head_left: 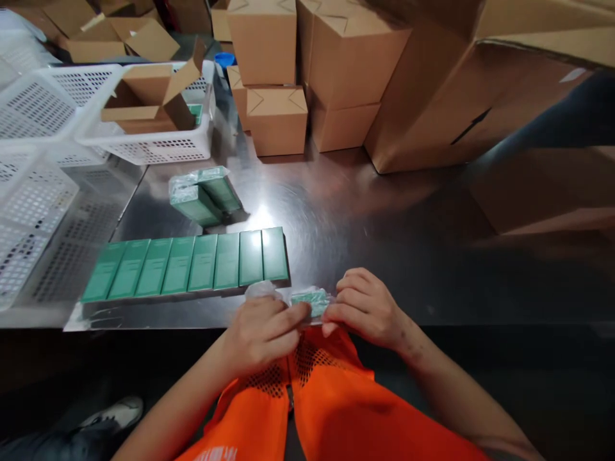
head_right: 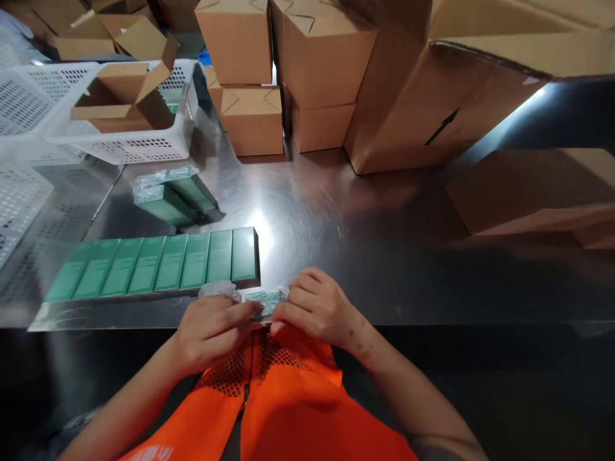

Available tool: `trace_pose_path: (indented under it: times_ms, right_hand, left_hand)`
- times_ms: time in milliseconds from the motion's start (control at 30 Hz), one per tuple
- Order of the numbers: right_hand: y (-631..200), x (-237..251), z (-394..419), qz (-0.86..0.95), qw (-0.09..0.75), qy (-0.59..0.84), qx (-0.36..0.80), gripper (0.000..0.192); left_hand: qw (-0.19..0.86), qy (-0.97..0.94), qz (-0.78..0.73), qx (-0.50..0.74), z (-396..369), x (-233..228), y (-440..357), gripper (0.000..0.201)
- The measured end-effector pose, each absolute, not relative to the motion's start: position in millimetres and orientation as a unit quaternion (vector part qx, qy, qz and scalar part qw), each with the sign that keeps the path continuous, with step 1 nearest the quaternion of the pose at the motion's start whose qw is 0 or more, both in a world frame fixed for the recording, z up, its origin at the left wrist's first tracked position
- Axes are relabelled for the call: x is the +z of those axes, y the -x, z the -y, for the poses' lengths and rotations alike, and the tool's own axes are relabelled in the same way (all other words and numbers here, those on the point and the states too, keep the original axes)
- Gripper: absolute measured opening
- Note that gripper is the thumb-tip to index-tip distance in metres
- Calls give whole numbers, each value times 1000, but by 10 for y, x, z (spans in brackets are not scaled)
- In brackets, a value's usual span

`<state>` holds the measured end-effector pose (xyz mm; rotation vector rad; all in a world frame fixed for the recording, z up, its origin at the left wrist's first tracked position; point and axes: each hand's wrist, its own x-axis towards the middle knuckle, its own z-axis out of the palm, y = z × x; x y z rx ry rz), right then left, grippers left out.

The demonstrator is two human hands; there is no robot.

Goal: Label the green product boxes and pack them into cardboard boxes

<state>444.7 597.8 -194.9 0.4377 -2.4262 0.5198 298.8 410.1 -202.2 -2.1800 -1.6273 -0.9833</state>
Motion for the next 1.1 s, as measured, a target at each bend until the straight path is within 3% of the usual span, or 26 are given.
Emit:
trace_pose_path:
  times_ms: [100, 233, 433, 600, 700, 800, 933, 1100]
  right_hand:
    - [-4429, -1945, -5958, 903, 324, -184, 215, 28]
    - [-4419, -1915, -5890, 877, 358, -225, 229, 19]
    - [-4453, -1909, -5872, 877, 413, -216, 115, 33]
    - [-4472, -1987, -5920, 889, 421, -170, 62, 45]
    - [-4463, -2022, -5942, 891, 402, -156, 138, 39]
    - [-4451, -2033, -5982, 884, 378, -141, 236, 30]
    - [-4466, -2011, -6053, 899, 348, -119, 236, 30]
    - [-4523, -1935, -6069, 822, 268, -41, 500, 39]
  left_hand:
    - [108, 773, 535, -324, -4095, -1959, -3027, 24]
    - [104, 761, 550, -328, -4118, -1879, -3016, 24]
    - [200, 789, 532, -233, -4161, -1849, -2919, 13]
    - [123, 806, 507, -282, -4215, -1816, -2998, 13]
    - [91, 772, 534, -334, -4270, -1808, -3049, 16]
    - [135, 766, 526, -343, -4324, -1769, -3045, 12]
    - [166, 775, 506, -341, -4371, -1700, -3027, 15]
    - [141, 765, 508, -370, -4427, -1738, -3067, 17]
